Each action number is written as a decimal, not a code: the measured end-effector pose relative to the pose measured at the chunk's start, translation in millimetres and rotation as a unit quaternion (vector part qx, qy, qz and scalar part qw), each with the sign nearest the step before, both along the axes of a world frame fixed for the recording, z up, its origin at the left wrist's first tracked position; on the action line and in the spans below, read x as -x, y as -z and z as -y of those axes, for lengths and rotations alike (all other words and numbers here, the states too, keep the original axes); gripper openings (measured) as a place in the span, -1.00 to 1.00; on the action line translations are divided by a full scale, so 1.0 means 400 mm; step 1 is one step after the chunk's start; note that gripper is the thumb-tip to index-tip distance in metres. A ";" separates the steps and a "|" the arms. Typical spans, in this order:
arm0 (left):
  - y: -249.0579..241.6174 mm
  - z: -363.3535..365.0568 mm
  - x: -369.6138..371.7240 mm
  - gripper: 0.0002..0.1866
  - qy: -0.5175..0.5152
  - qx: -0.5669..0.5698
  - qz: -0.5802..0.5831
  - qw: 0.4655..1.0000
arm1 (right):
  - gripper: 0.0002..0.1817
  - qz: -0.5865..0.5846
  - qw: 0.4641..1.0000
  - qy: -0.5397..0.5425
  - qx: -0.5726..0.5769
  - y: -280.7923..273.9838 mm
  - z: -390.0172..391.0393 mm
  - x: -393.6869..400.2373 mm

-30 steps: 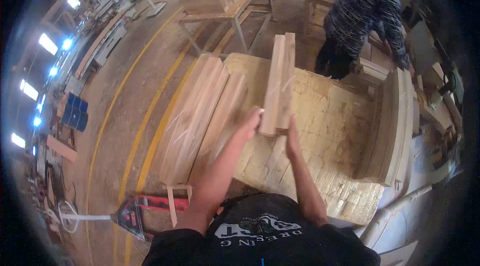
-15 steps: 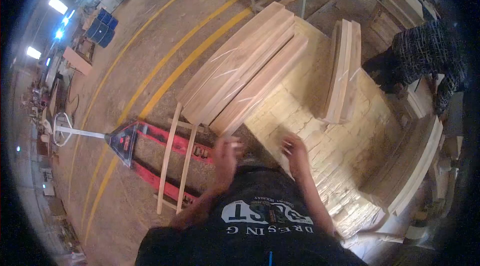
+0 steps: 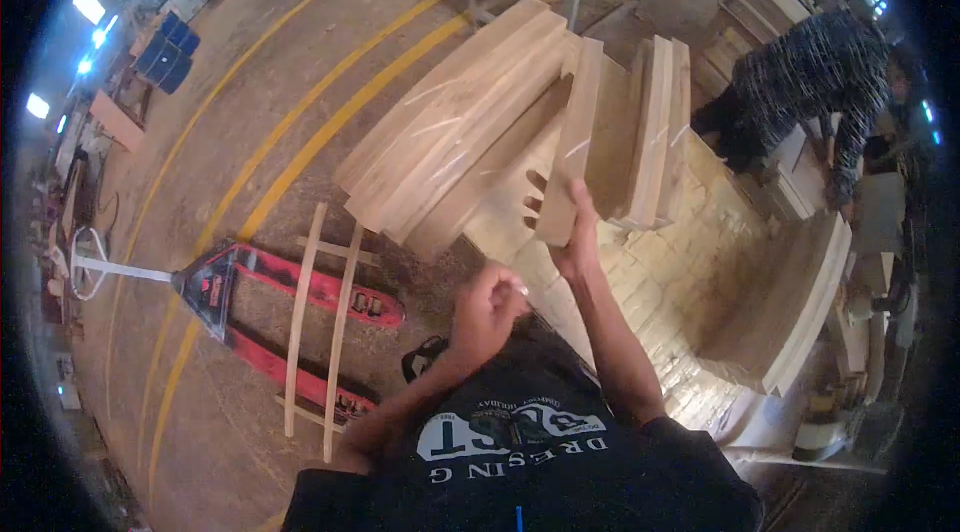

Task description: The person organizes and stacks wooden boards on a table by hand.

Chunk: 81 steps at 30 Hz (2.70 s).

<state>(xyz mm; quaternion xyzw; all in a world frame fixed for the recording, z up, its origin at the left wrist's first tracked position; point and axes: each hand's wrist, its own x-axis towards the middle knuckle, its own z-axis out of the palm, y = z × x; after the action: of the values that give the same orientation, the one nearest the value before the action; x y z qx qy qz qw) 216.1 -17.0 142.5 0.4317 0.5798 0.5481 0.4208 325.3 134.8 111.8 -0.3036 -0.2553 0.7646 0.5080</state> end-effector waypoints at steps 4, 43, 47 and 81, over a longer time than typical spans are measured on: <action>-0.092 -0.069 0.035 -0.88 0.007 -0.119 -0.204 0.972 | -0.52 -0.051 0.995 0.026 0.079 -0.201 0.008 -0.059; 0.065 0.019 0.201 -0.92 -0.176 0.094 0.019 0.980 | -0.35 0.544 0.745 0.156 -0.354 -0.075 -0.053 -0.199; 0.016 0.003 0.114 -0.92 -0.101 0.157 0.042 0.981 | -0.36 0.253 0.962 -0.066 -0.073 0.149 0.023 0.050; -0.084 -0.183 0.146 -0.86 -0.089 -0.115 -0.270 0.952 | -0.20 0.376 0.906 0.151 -0.118 -0.253 -0.077 -0.204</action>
<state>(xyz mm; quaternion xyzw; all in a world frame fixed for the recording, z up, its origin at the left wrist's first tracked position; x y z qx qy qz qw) 157.6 56.1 176.2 0.5560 0.6410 0.5087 0.1457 406.8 165.8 212.8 -0.5414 -0.4673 0.4718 0.5157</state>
